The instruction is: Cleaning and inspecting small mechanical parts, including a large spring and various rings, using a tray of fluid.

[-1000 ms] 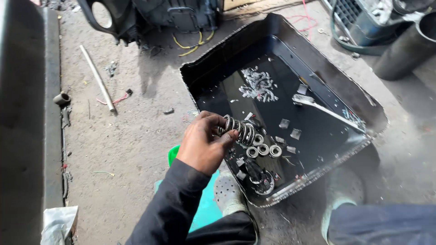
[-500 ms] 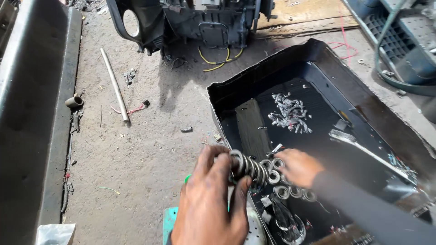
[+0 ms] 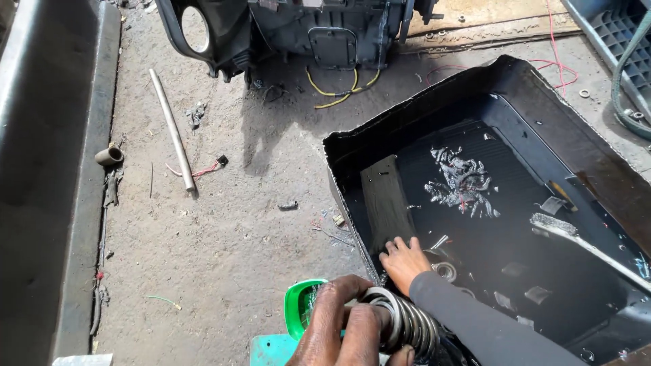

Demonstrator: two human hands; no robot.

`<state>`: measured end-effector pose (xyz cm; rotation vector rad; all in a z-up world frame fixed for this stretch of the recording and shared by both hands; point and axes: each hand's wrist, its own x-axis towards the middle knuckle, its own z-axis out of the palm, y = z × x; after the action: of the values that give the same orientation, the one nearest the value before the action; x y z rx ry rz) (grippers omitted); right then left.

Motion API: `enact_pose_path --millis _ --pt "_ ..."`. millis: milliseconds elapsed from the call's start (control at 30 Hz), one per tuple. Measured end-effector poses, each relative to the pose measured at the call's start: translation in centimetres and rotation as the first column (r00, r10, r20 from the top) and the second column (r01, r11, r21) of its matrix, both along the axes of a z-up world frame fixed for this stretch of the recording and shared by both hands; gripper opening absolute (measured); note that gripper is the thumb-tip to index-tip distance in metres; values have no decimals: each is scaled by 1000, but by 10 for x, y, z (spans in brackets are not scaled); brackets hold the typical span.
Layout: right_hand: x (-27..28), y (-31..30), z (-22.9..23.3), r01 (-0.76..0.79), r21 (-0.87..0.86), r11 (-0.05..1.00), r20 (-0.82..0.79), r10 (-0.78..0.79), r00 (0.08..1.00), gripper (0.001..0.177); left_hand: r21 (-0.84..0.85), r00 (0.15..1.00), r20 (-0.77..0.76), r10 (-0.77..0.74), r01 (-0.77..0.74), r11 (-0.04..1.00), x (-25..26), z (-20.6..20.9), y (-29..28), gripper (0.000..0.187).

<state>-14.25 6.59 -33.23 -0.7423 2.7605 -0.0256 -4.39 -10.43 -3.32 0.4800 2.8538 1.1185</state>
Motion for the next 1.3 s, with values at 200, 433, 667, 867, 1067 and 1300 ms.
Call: enact_pose_path --millis 200,433,667,867,1067,1300 --pt "-40 34 8 418 -521 744 244 -339 908 29 -50 994 93 55 -50 997 -2 16 8 38" --pt "-31 93 59 743 -514 428 557 -492 669 30 -89 981 133 141 -130 988 -7 28 18 38" --pt "-23 160 13 611 -486 625 391 -470 791 51 -68 979 177 100 -89 994 -7 -20 7 36" --pt "-35 266 36 719 -318 618 -327 -783 529 45 95 957 -17 288 -285 954 -4 -84 -4 14" --pt "-64 341 -18 836 -236 496 -185 -867 462 44 251 698 433 570 -701 668 -8 -140 -16 12" --pt "-49 359 16 627 -731 269 -25 -929 370 24 124 979 -54 197 -189 974 -28 -39 18 23"
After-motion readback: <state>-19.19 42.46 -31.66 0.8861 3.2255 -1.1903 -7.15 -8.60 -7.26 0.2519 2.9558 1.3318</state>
